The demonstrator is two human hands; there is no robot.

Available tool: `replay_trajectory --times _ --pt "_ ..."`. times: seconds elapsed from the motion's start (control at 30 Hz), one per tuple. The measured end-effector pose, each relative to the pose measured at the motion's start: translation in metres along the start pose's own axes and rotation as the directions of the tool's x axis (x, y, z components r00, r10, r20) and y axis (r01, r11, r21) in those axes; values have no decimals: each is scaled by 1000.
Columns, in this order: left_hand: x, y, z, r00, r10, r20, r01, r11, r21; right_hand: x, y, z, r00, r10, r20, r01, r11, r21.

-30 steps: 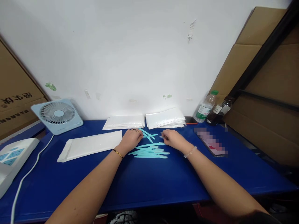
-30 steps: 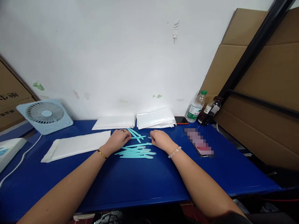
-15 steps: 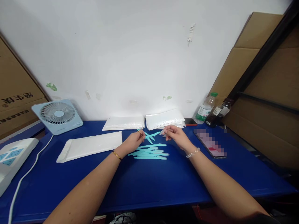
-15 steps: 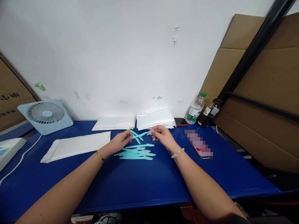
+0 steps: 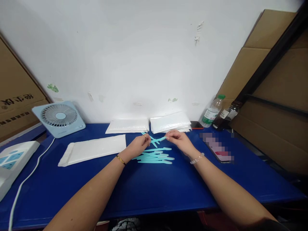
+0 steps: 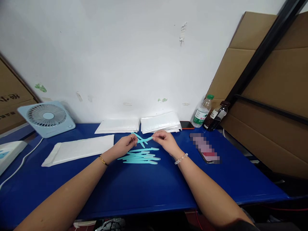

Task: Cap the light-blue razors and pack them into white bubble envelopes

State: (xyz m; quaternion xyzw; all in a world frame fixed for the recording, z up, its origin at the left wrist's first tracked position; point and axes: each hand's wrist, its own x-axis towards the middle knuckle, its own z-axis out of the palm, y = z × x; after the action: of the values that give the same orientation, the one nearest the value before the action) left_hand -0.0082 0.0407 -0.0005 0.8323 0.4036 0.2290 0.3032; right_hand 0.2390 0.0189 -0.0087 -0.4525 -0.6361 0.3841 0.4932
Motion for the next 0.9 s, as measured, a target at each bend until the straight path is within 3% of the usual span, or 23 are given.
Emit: replay_trajectory --times 0.17,0.3,0.47,0.63,0.73,0.9 --pt "-2 3 -4 999 -3 52 -5 989 149 5 2 -19 995 -97 -12 89 951 -297" --pt "-1 -2 -4 990 46 130 -81 958 274 7 8 -37 994 -94 54 107 773 -625" --pt "6 -18 2 995 96 -33 -69 876 478 6 13 -27 977 -36 211 196 555 -809" --pt "10 -21 -1 997 76 -25 -52 854 517 7 14 -14 976 10 219 195 418 -887" --pt "10 -19 -3 998 53 -20 -36 863 505 6 13 -14 975 -23 223 203 505 -839" --pt "10 -18 -3 1000 -12 -1 11 903 430 4 12 -16 990 28 135 48 849 -527"
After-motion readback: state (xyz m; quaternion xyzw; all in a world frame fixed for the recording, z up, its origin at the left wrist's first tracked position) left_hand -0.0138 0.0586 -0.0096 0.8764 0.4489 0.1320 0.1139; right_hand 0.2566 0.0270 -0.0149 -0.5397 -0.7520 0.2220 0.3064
